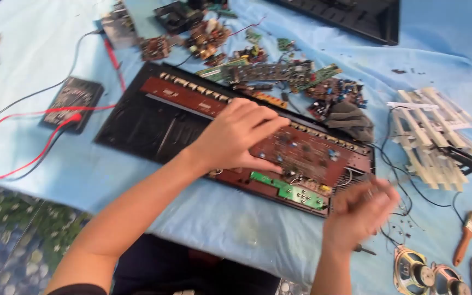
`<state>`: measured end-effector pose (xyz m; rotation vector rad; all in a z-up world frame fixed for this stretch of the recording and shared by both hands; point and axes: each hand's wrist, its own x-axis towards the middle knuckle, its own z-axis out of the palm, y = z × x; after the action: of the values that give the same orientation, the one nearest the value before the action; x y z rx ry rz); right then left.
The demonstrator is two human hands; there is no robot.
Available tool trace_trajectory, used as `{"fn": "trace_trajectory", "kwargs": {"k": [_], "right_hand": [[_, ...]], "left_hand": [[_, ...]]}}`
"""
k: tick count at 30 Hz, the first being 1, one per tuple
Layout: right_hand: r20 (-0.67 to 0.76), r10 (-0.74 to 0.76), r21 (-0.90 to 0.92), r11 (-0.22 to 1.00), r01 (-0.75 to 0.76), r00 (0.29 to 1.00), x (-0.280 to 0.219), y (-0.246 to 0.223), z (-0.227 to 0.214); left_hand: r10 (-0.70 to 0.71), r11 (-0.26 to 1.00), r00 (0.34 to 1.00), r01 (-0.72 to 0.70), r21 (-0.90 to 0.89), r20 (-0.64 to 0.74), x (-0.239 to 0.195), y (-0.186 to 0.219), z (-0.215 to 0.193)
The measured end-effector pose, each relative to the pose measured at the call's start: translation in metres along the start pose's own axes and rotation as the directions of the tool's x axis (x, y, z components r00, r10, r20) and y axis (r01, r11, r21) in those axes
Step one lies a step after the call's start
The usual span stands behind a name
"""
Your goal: The person holds a small brown circuit board and uses a screwdriver to adjust components on it. The person repeatedly rotates the board and continues to work on different areas of the board throughout the clip.
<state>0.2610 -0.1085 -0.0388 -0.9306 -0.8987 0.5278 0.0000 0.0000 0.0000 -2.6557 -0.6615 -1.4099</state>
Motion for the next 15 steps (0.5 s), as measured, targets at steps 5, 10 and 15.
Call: {"fn": "trace_trajectory", "kwargs": {"k": [5, 10, 15], "right_hand": [[0.218, -0.207, -0.310, 0.912, 0.269, 0.954, 0.051, 0.052, 0.034], [0.430, -0.202, -0.410, 0.825, 0.390, 0.880, 0.050, 0.066, 0.039], [0.621, -0.068, -0.502, 0.731, 0.463, 0.781, 0.041, 0.048, 0.039]], "left_hand": [[0.032, 0.996, 0.991, -0.021, 0.092, -0.127, -0.015, -0.042, 0.041], [0.013, 0.990, 0.999, -0.007, 0.143, -0.043, -0.032, -0.051, 0.039], [-0.015, 0.982, 1.000, 0.014, 0.187, 0.000, -0.039, -0.050, 0.038]]}}
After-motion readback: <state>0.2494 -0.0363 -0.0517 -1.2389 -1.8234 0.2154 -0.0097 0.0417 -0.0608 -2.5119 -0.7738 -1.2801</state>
